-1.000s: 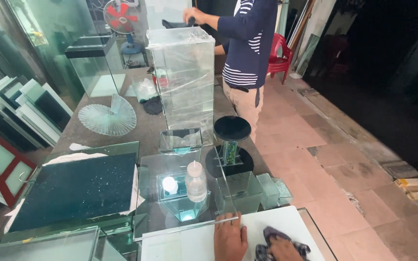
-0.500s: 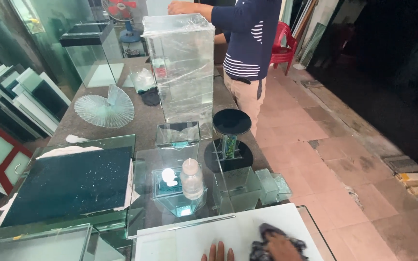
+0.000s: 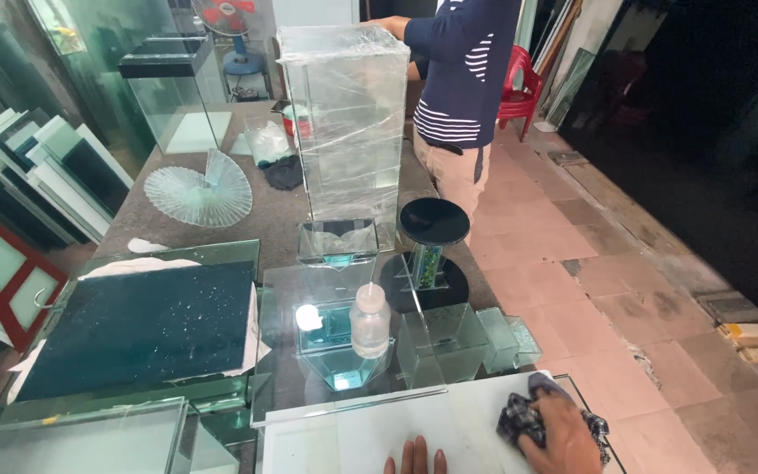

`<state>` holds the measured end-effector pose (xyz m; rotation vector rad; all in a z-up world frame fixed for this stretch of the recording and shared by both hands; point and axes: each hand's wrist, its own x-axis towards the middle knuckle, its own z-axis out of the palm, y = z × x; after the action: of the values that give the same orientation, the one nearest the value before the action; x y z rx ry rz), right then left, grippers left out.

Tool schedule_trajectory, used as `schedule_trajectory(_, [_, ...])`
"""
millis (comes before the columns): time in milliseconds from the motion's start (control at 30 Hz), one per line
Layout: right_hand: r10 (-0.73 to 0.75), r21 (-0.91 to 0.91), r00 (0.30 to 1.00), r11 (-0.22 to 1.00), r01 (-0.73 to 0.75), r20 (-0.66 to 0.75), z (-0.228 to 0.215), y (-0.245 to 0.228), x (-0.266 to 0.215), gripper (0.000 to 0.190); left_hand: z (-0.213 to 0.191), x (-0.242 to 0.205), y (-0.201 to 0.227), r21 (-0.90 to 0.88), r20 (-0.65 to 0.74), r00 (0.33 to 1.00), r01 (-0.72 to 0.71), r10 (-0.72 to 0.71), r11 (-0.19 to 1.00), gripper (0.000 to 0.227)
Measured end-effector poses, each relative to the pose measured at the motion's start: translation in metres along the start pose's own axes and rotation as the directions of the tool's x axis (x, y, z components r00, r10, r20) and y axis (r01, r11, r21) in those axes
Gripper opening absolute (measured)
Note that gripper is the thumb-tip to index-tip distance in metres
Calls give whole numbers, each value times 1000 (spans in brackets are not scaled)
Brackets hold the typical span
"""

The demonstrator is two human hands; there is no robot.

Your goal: The person is cleaning glass surfaces by spraying them with a liquid and wiping them down thoroughly with a cloth.

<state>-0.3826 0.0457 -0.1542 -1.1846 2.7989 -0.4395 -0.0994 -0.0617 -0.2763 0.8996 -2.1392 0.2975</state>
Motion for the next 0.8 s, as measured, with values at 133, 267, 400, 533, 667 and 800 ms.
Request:
schedule_trajectory(133, [-234, -55, 941, 972, 228, -245, 23, -87, -23, 81, 1, 1, -6, -18, 105, 991, -83, 84, 996, 69])
schedule_trajectory(267, [-513, 217, 841, 813, 540, -170, -14, -119, -52, 54, 6, 3, -4, 67, -140, 990, -13, 23, 998, 45])
schedule_trajectory(400, [-164, 97, 969, 978, 184, -185, -51, -55, -17, 72, -39, 6, -9, 55, 97, 992, -87, 81, 995, 57])
schedule_trajectory(533, [-105, 21, 988, 994, 108, -115, -29, -100, -25, 85, -118, 65, -8, -8, 93, 993, -66, 66, 998, 49])
schedule_trajectory(667, [-557, 236, 820, 786, 572, -133, -45, -123, -86, 56, -187, 94, -15, -149, 391, 909, -97, 149, 984, 154])
schedule_trajectory(800, [-355, 148, 904, 907, 395, -238, -92, -67, -61, 61, -203, 113, -12, -183, 423, 896, -62, 135, 981, 137])
